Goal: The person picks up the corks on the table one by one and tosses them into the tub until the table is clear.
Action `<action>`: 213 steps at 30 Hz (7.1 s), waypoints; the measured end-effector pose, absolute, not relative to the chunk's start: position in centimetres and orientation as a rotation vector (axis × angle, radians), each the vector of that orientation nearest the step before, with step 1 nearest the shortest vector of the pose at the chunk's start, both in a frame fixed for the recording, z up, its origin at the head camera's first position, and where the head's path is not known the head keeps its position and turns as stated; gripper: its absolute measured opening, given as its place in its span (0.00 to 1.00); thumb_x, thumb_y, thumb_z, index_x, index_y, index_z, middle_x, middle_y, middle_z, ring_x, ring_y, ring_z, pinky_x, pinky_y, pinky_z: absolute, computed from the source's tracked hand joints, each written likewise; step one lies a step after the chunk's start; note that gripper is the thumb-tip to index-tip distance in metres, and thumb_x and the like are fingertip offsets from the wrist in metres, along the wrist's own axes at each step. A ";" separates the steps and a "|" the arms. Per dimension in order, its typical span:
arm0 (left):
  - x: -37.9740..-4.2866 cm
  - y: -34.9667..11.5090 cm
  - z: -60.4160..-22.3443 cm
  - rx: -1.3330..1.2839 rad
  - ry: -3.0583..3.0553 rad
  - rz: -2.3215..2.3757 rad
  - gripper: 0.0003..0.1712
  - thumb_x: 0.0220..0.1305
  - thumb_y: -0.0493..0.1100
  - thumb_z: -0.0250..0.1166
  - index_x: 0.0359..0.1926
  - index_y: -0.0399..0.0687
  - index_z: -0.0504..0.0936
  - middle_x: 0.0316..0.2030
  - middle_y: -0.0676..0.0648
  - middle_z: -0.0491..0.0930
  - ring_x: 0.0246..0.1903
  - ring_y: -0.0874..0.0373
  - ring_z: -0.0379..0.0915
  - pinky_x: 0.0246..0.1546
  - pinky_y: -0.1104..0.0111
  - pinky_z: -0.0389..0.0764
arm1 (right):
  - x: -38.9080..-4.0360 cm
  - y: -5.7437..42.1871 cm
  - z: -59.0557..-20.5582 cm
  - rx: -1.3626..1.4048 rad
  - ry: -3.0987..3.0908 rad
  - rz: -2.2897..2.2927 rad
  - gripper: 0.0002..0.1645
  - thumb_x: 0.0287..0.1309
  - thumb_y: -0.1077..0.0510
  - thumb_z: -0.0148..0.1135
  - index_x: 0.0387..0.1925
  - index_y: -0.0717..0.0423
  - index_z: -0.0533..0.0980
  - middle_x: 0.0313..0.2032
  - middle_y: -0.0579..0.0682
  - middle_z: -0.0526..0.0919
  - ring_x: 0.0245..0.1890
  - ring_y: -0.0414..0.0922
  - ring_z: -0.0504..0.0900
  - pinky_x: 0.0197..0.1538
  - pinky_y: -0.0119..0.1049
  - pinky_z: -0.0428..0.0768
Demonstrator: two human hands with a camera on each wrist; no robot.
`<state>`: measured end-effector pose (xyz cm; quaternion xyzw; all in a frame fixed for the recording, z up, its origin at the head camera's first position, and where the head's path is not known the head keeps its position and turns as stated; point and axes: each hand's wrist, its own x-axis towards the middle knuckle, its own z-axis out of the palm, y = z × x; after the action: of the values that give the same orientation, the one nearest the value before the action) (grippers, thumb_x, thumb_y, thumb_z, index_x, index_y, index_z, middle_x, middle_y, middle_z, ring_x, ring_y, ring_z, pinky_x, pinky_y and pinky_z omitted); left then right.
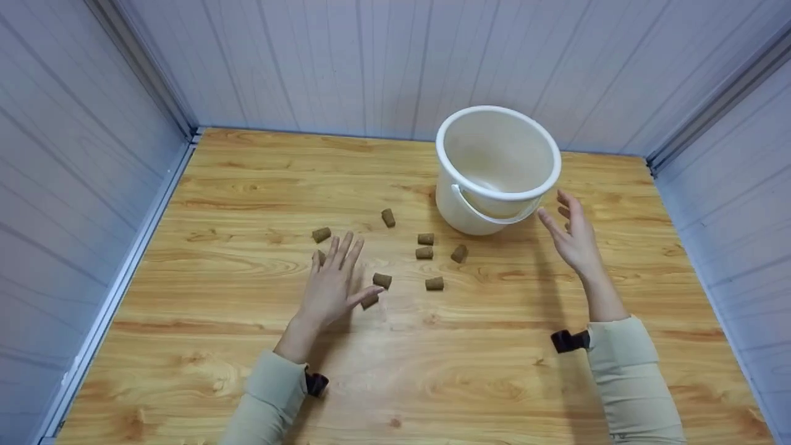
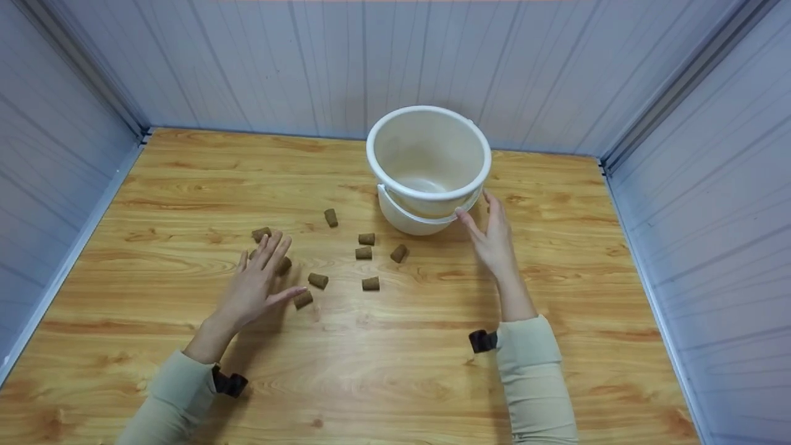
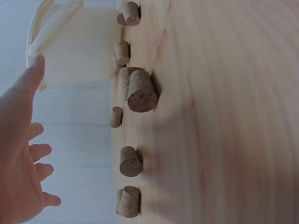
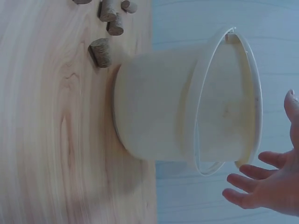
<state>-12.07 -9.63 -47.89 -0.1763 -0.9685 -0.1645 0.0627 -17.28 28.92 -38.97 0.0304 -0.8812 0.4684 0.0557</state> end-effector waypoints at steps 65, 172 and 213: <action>-9.7 -9.0 -51.6 -0.481 -2.879 -0.774 0.36 0.51 0.54 0.65 0.55 0.36 0.66 0.41 0.40 0.70 0.39 0.46 0.68 0.35 0.55 0.72 | -25.3 29.4 -38.1 -0.631 -1.926 2.425 0.14 0.61 0.58 0.48 0.45 0.63 0.62 0.29 0.50 0.71 0.22 0.42 0.77 0.26 0.29 0.76; -9.8 -5.8 -48.4 -0.404 -2.585 -1.036 0.12 0.46 0.38 0.68 0.33 0.40 0.77 0.32 0.48 0.72 0.36 0.54 0.69 0.39 0.63 0.71 | -25.3 29.6 -39.3 -0.667 -1.327 2.770 0.09 0.55 0.63 0.57 0.37 0.64 0.69 0.24 0.53 0.76 0.22 0.47 0.78 0.26 0.34 0.76; -14.5 -1.7 -42.9 -0.515 -2.498 -1.067 0.10 0.53 0.40 0.64 0.36 0.42 0.75 0.33 0.48 0.73 0.36 0.55 0.71 0.36 0.68 0.73 | -25.5 29.3 -38.6 -0.766 -1.348 2.693 0.06 0.53 0.67 0.57 0.33 0.67 0.72 0.28 0.54 0.73 0.22 0.48 0.78 0.27 0.35 0.77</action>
<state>-14.55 -1.70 -42.91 -0.1831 -0.8875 -0.3792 0.1872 -25.51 29.34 -38.62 -0.2466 -0.4336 0.8665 0.0173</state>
